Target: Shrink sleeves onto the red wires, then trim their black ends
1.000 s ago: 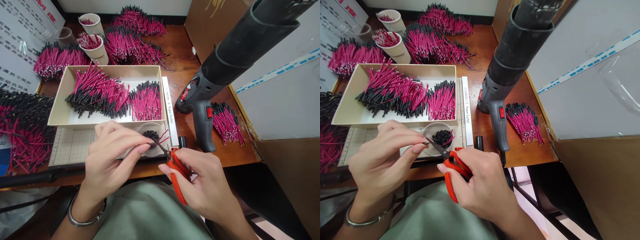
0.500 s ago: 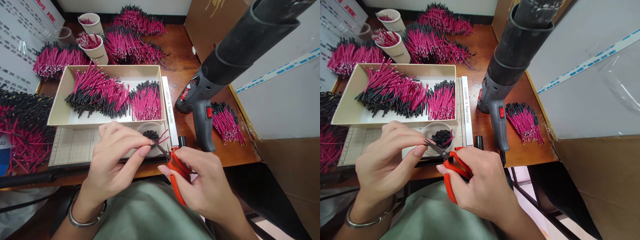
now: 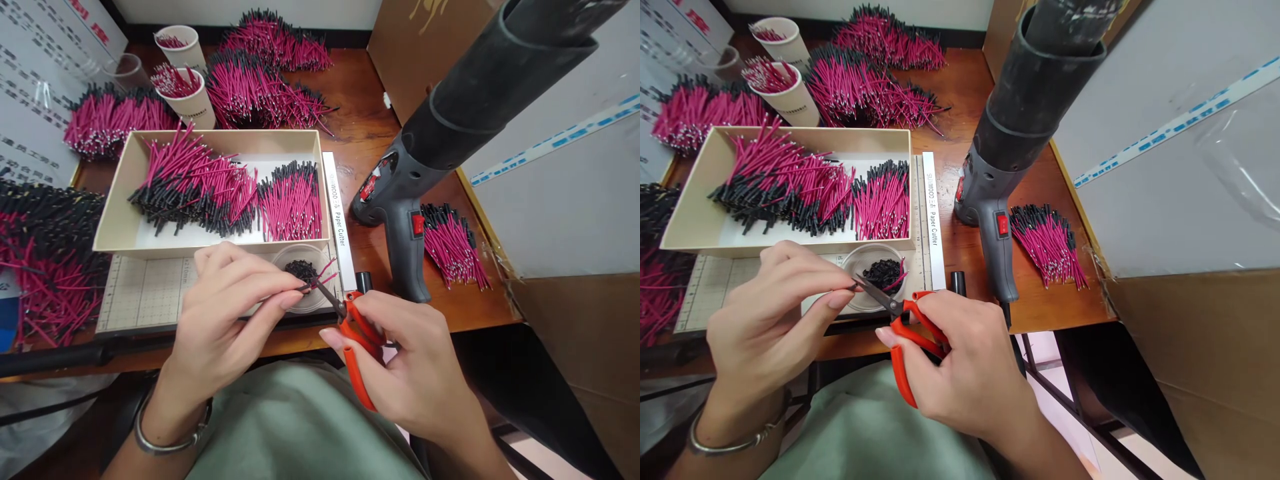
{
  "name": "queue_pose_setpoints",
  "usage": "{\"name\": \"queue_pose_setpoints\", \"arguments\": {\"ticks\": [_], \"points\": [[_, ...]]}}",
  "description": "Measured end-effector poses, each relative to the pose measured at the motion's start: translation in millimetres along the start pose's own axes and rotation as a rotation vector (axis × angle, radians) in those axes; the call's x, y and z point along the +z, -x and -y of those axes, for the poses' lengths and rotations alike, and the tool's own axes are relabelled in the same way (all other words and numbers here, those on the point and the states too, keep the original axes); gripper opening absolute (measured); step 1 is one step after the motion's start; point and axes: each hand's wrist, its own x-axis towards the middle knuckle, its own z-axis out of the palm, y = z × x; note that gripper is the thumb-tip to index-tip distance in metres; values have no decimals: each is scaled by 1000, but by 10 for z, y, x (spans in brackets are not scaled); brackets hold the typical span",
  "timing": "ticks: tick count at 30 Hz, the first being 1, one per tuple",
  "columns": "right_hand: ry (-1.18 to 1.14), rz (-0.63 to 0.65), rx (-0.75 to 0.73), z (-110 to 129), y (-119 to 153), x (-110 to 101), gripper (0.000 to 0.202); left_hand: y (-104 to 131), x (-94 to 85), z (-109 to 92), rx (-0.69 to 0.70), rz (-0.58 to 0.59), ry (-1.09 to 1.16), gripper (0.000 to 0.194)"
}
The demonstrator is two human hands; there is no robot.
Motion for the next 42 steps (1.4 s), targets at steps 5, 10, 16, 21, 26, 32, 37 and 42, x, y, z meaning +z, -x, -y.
{"name": "queue_pose_setpoints", "arguments": {"ticks": [5, 10, 16, 21, 26, 32, 37, 42], "points": [[39, -8, -24, -2, -6, 4, 39, 9, -22, 3, 31, 38, 0, 15], [25, -5, -25, 4, 15, 6, 41, 26, -5, 16, 36, 19, -4, 10], [12, 16, -9, 3, 17, -12, 43, 36, 4, 7, 19, 25, -3, 12], [-20, 50, 2, 2, 23, 4, 44, 34, 5, 20, 20, 30, 7, 11], [-25, 61, 1, -5, 25, -9, 43, 40, -5, 30, 26, 31, 0, 12], [-53, 96, 10, -4, 11, -34, 44, 39, -7, 22, 35, 31, -8, 11], [-56, 61, 16, -10, 14, -19, 43, 35, 5, 23, 20, 22, -14, 11], [-43, 59, 19, -4, 18, -7, 43, 37, 2, 32, 28, 29, 0, 12]]}}
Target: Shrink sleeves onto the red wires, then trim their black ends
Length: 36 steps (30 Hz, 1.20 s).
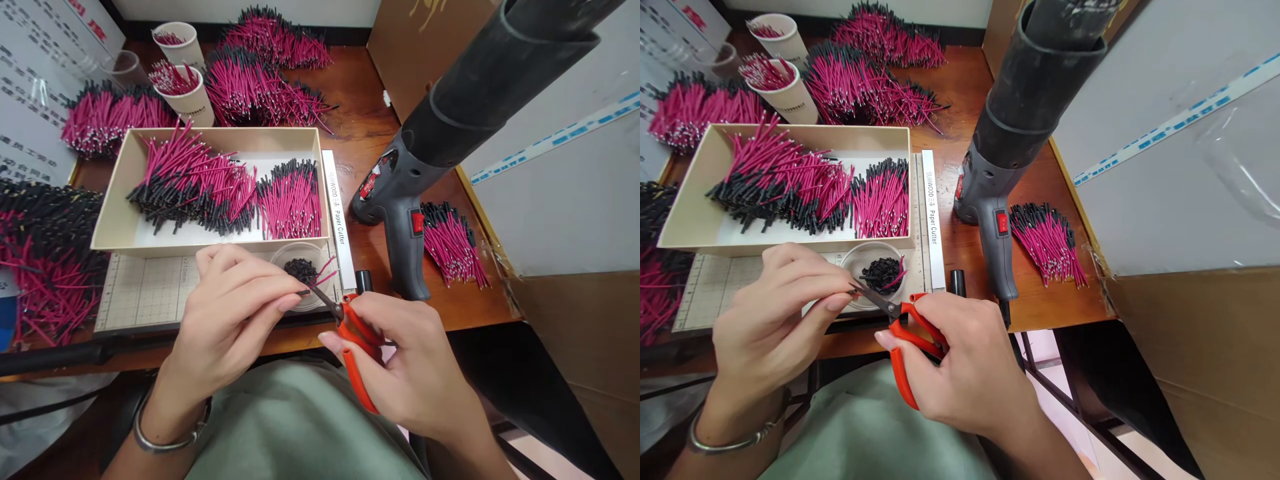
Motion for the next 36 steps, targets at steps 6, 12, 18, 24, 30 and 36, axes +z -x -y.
{"name": "queue_pose_setpoints", "arguments": {"ticks": [6, 12, 18, 24, 30, 36], "points": [[-8, 11, -14, -9, -4, 1, 44, -7, -10, 1, 16, 25, 3, 11], [-9, 31, -9, -7, -5, -8, 44, -7, -8, -4, 8, 22, 19, 12], [-17, -14, -8, -2, -8, -10, 43, -7, -4, -2, 26, 35, 35, 12], [-30, -15, -38, -11, -3, -5, 45, 4, -12, -3, 9, 53, 34, 12], [-22, -8, -44, -14, -4, 2, 44, 3, -17, -13, 10, 67, 30, 12], [-9, -10, -50, -2, 4, -7, 43, 4, -12, -5, 10, 60, 30, 13]]}}
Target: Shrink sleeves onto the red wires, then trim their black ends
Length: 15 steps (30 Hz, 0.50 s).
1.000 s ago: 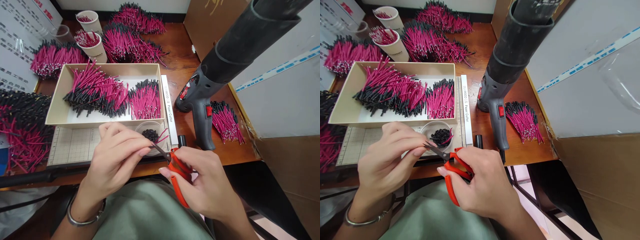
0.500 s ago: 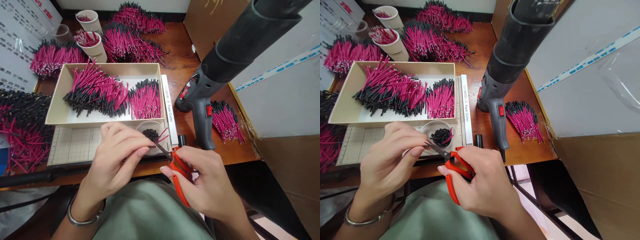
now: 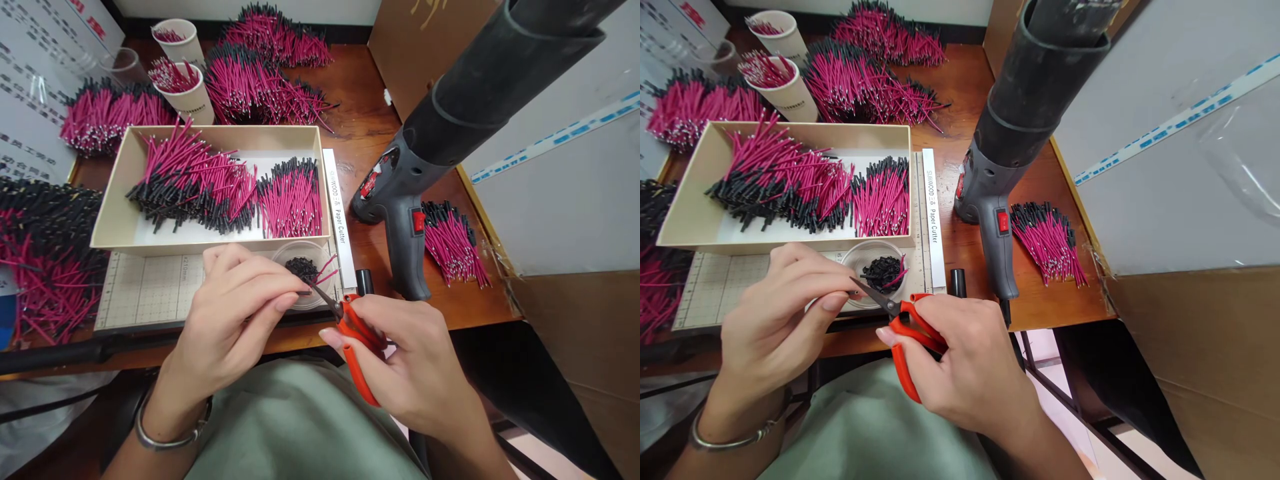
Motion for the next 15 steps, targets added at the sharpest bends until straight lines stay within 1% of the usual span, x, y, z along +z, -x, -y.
{"name": "queue_pose_setpoints", "arguments": {"ticks": [6, 15], "points": [[15, -17, 1, 1, 1, 3, 43, -2, 3, 12, 4, 4, 1, 14], [34, -1, -9, -5, 10, 11, 44, 18, 2, 2, -13, -1, 5, 14]]}}
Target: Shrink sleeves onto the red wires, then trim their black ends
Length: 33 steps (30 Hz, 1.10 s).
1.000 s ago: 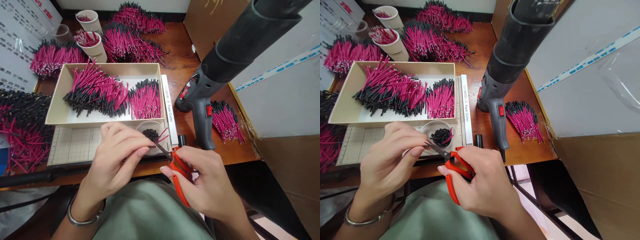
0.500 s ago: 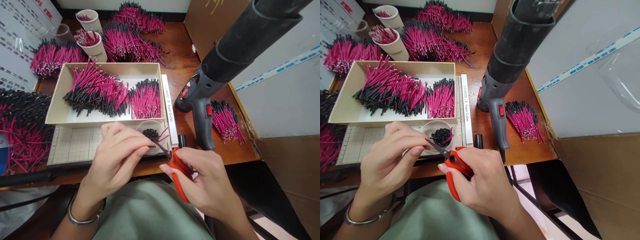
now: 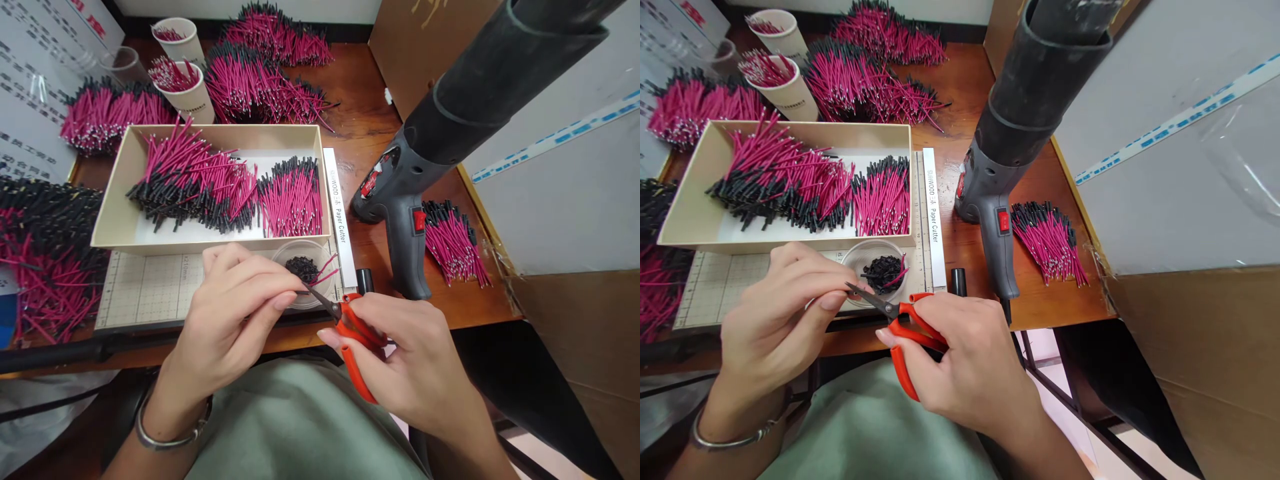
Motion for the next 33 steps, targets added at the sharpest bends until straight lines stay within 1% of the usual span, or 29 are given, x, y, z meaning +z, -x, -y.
{"name": "queue_pose_setpoints", "arguments": {"ticks": [6, 10, 16, 22, 28, 33], "points": [[-1, -34, 10, 2, -7, -2, 43, 0, -4, -8, -5, -49, -4, 13], [3, -25, 9, 0, -2, 3, 43, 4, 0, -7, -8, -67, -5, 11], [3, -23, -1, -9, -1, 11, 43, 10, 11, -4, -6, -65, -6, 11], [-8, 18, 17, -3, -9, -2, 45, -1, -4, -21, -19, -58, 0, 11], [-14, -20, 39, 4, -18, -19, 43, -9, -11, -14, -35, -63, -7, 12], [-15, 19, 30, -9, -8, -15, 45, -12, -9, -12, -33, -63, -6, 11]]}}
